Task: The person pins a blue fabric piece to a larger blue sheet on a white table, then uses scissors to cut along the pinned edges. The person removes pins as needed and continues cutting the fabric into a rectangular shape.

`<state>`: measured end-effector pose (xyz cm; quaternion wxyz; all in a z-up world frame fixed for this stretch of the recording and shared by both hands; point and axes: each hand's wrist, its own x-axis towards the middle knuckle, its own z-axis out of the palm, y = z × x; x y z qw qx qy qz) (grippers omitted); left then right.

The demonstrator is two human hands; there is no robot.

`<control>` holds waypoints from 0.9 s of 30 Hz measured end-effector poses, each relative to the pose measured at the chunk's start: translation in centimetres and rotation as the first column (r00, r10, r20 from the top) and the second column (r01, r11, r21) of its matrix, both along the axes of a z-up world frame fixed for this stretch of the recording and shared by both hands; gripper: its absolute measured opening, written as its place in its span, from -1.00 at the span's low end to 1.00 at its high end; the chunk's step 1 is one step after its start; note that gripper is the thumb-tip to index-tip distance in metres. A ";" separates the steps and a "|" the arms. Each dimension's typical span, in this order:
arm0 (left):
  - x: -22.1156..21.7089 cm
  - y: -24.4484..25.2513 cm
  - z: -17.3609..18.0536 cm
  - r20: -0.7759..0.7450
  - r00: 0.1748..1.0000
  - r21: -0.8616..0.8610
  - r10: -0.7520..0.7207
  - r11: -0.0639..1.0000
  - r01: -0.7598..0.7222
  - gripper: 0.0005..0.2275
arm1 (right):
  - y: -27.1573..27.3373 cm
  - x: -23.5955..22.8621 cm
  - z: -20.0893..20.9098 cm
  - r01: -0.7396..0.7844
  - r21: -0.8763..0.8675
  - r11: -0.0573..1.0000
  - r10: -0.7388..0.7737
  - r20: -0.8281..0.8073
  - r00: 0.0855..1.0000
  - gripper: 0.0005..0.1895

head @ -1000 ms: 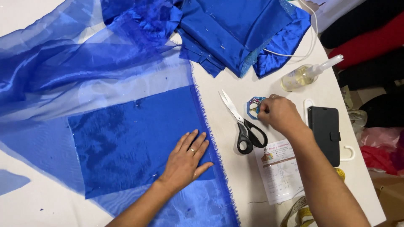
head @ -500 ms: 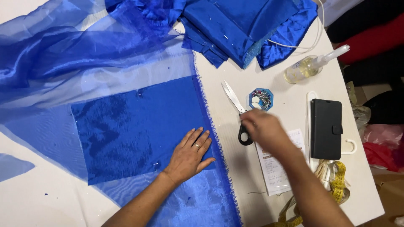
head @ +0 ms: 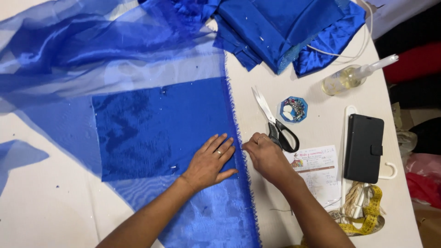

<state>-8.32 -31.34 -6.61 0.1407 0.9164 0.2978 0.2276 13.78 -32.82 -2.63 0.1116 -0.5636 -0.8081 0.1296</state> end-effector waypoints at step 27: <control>-0.7 -4.1 1.4 0.112 0.994 -0.035 -0.013 0.999 0.017 -0.52 | -6.2 1.7 0.9 0.130 -0.152 0.980 -0.151 -0.132 0.980 -0.92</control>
